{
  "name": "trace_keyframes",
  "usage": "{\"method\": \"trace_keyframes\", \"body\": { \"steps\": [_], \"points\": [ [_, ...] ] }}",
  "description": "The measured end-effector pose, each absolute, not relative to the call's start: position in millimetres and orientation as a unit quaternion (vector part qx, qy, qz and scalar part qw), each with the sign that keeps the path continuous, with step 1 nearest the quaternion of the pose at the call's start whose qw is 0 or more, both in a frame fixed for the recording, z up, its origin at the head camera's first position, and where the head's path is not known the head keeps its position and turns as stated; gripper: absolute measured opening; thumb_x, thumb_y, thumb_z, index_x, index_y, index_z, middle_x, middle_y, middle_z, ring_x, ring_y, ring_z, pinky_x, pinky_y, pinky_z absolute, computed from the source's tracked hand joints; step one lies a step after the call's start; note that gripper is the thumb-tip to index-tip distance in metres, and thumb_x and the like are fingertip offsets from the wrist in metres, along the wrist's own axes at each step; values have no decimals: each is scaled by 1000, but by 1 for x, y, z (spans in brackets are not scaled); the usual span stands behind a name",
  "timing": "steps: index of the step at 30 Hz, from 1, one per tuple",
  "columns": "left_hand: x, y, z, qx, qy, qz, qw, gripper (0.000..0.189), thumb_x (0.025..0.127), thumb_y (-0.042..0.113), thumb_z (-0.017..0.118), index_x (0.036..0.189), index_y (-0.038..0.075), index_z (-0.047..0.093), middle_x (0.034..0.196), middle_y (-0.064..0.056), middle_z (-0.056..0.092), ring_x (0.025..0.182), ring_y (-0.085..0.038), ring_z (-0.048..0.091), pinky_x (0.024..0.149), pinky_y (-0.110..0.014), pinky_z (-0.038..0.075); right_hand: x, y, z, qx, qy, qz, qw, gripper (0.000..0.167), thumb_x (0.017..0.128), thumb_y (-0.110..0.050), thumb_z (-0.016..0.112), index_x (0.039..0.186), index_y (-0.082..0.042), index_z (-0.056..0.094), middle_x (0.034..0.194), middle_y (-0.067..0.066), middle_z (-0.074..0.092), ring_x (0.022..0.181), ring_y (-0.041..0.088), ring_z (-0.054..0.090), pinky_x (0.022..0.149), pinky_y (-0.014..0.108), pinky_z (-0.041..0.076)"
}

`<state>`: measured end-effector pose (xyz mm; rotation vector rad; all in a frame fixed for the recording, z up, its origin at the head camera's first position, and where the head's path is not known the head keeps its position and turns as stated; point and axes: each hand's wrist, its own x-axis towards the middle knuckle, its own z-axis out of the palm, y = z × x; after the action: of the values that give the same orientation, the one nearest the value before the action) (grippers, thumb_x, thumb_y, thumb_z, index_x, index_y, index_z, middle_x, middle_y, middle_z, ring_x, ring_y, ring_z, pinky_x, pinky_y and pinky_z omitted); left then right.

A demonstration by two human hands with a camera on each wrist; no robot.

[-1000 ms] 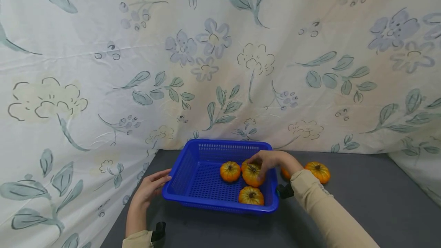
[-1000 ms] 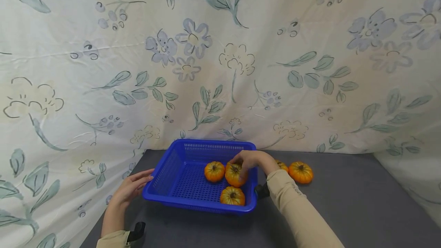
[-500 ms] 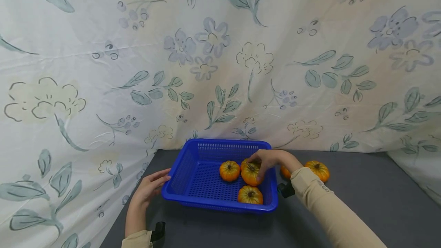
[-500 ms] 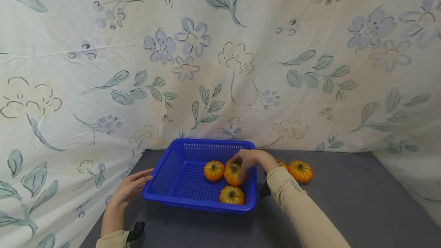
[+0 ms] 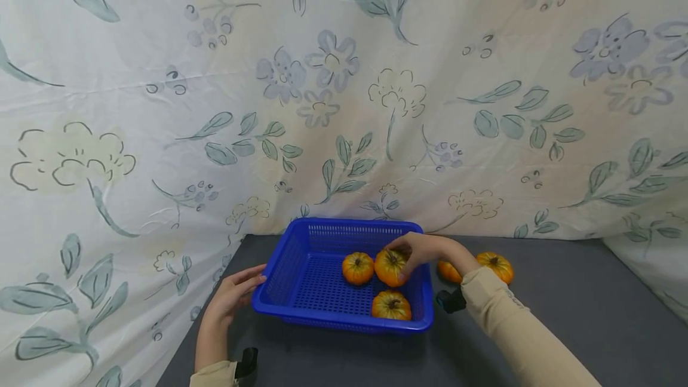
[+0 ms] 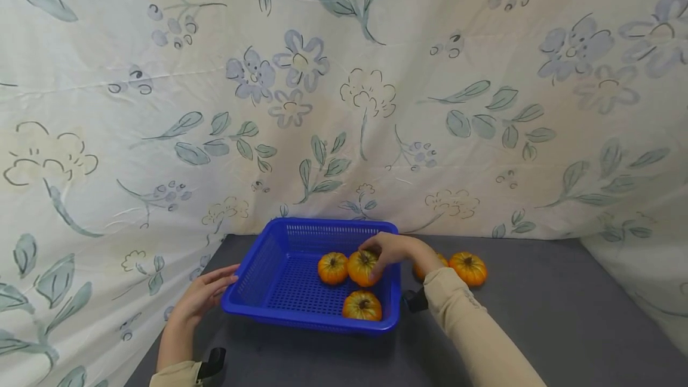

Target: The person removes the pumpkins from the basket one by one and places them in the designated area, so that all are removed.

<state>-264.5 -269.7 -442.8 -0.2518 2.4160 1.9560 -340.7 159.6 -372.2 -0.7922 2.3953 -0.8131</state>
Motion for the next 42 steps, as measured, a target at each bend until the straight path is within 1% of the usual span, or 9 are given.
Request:
{"method": "trace_keyframes", "body": {
  "steps": [3,7,11,18,24,31,37,42],
  "points": [
    [-265,-270,-442,-83,775,627,10,56,90,27,70,138,5,54,129,-9,63,101,-14,65,82,-32,55,-341,163,-374,-311,870,-310,226,70,81,-18,79,141,-1,49,147,20,47,138,39,42,111,53,36],
    [-264,-269,-442,-86,778,623,9,56,90,28,70,138,4,54,131,-11,63,101,-14,65,83,-33,55,-338,167,-375,-316,863,-333,213,73,82,-20,79,143,1,45,150,21,44,141,40,38,113,53,34],
    [-263,-269,-443,-90,778,621,9,56,89,28,70,137,4,55,130,-12,63,99,-14,65,83,-34,55,-334,171,-376,-308,862,-350,202,76,83,-23,79,145,0,42,151,22,41,142,41,35,114,54,31],
    [-263,-269,-443,-88,776,625,10,56,89,28,71,137,4,55,126,-8,65,98,-14,65,82,-32,55,-329,183,-377,-277,856,-396,182,81,82,-25,79,148,-3,38,155,20,35,145,41,30,116,55,27],
    [-263,-269,-442,-88,776,625,10,56,89,28,71,137,4,55,126,-8,65,99,-13,65,82,-31,55,-326,196,-378,-276,856,-410,153,81,83,-28,78,149,-5,37,156,19,35,145,40,30,115,56,28],
    [-264,-270,-443,-87,776,624,11,56,89,28,71,138,4,54,127,-7,65,99,-13,65,82,-31,55,-325,215,-378,-276,853,-431,107,80,85,-27,76,150,-4,35,157,23,29,146,43,25,113,57,29],
    [-265,-270,-442,-84,776,625,9,56,90,27,70,138,3,54,126,-8,66,98,-13,66,82,-32,55,-321,231,-376,-244,859,-440,92,83,84,-30,77,151,-4,34,158,22,27,147,44,21,115,58,25],
    [-265,-269,-442,-84,777,624,9,56,90,27,70,138,3,54,125,-8,66,98,-13,66,82,-32,55,-318,244,-377,-219,872,-431,76,87,83,-35,77,152,-6,32,159,22,26,147,43,21,114,56,26]
  ]
}}
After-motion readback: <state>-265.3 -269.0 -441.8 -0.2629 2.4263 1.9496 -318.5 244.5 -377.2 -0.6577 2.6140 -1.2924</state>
